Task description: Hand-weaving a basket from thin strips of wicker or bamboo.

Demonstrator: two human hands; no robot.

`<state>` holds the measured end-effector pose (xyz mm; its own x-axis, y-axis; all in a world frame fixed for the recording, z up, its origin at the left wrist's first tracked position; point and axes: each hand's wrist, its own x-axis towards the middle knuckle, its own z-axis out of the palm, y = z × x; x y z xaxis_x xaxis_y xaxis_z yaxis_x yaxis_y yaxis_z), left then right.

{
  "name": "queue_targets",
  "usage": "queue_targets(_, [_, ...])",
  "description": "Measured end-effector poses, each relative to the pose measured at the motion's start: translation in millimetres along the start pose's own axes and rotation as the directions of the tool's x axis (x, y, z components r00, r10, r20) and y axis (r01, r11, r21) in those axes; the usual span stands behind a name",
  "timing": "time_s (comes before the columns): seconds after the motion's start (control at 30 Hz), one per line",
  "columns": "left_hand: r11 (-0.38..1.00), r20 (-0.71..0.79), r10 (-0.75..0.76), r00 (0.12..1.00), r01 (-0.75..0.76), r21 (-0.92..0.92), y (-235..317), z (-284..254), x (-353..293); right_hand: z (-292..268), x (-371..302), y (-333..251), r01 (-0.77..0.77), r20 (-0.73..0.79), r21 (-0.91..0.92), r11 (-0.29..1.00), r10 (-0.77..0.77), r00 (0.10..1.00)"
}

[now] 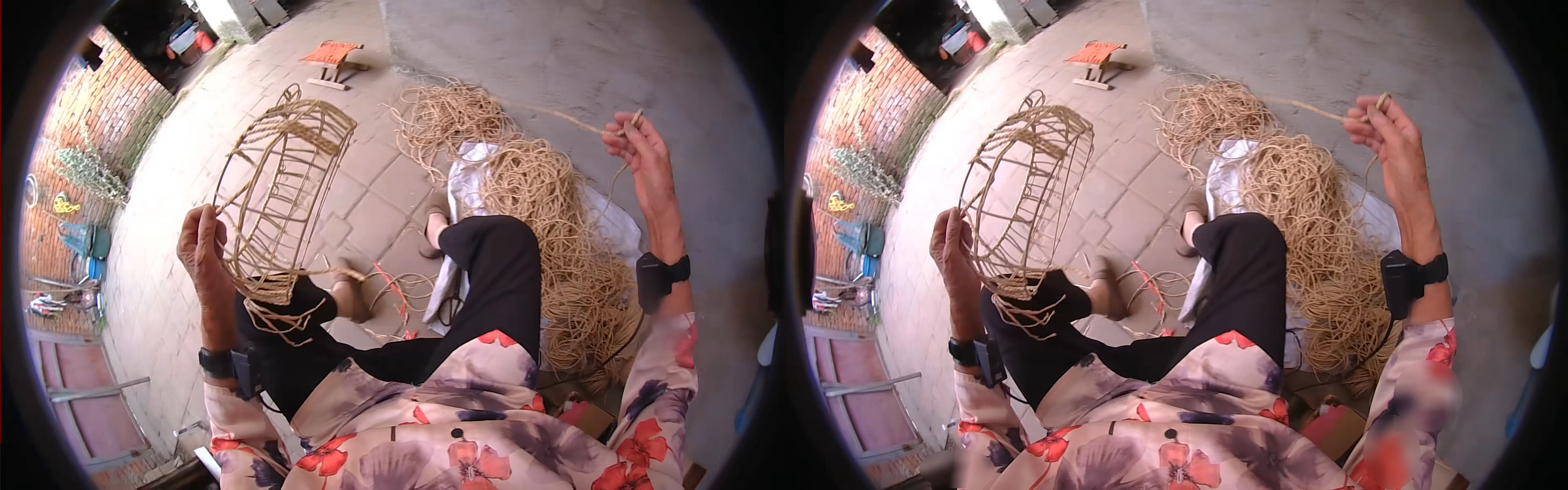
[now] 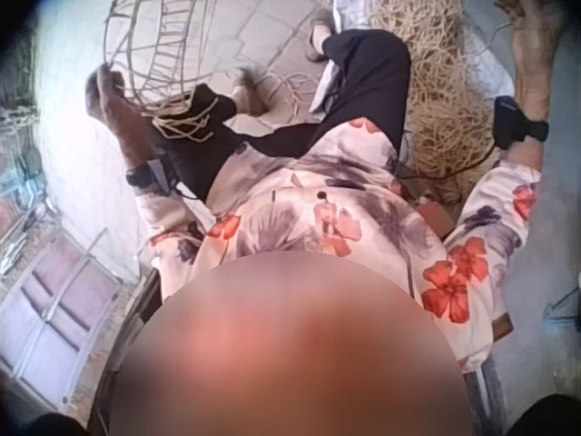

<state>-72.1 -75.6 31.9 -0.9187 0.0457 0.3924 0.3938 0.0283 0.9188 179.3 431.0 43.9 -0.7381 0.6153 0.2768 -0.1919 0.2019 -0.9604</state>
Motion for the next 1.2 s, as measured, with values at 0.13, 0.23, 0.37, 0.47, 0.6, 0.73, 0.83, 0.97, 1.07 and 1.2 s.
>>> queue_targets(0.13, [0.999,-0.001,0.049,0.999,-0.049,0.001,-2.2,-0.8,-3.2,-15.8,-7.3,70.0,-0.089,-0.085,-0.281,0.956,0.068,0.994])
queue_targets(0.23, [0.996,-0.056,0.044,0.997,-0.039,0.083,-5.4,-2.2,-1.6,-39.7,-23.8,134.3,-0.307,-0.09,-0.434,0.847,0.298,0.95])
queue_targets(0.37, [0.993,-0.098,0.088,0.991,-0.08,0.084,-20.8,-1.5,4.1,-44.0,-86.5,220.0,0.132,0.151,-0.989,0.073,0.512,0.846])
queue_targets(0.47, [0.977,-0.068,0.043,0.997,-0.028,0.212,-41.6,10.9,4.4,-10.5,-132.2,273.2,0.147,0.367,-0.908,0.392,0.577,0.729])
queue_targets(0.6, [0.951,-0.054,-0.069,0.996,0.082,0.297,-66.9,34.5,11.0,72.4,-174.3,337.0,-0.091,0.482,-0.621,0.778,0.471,0.739])
queue_targets(0.73, [0.951,-0.054,-0.124,0.991,0.134,0.278,-87.0,51.0,18.9,139.5,-186.8,394.0,-0.196,0.491,-0.715,0.671,0.682,0.542])
queue_targets(0.83, [0.948,-0.038,-0.168,0.985,0.172,0.27,-99.5,58.9,23.3,169.1,-178.7,431.8,-0.175,0.499,-0.751,0.637,0.721,0.48])
queue_targets(0.97, [0.94,-0.023,-0.215,0.976,0.213,0.267,-115.9,70.6,23.3,194.3,-159.1,469.1,-0.131,0.507,-0.783,0.609,0.745,0.434])
queue_targets(1.07, [0.93,-0.076,-0.243,0.967,0.255,0.265,-123.9,74.9,22.7,210.6,-141.6,486.0,-0.102,0.514,-0.795,0.598,0.754,0.409])
queue_targets(1.2, [0.905,-0.08,-0.314,0.946,0.324,0.276,-140.9,75.3,23.0,228.3,-113.1,499.5,-0.062,0.52,-0.81,0.584,0.763,0.384])
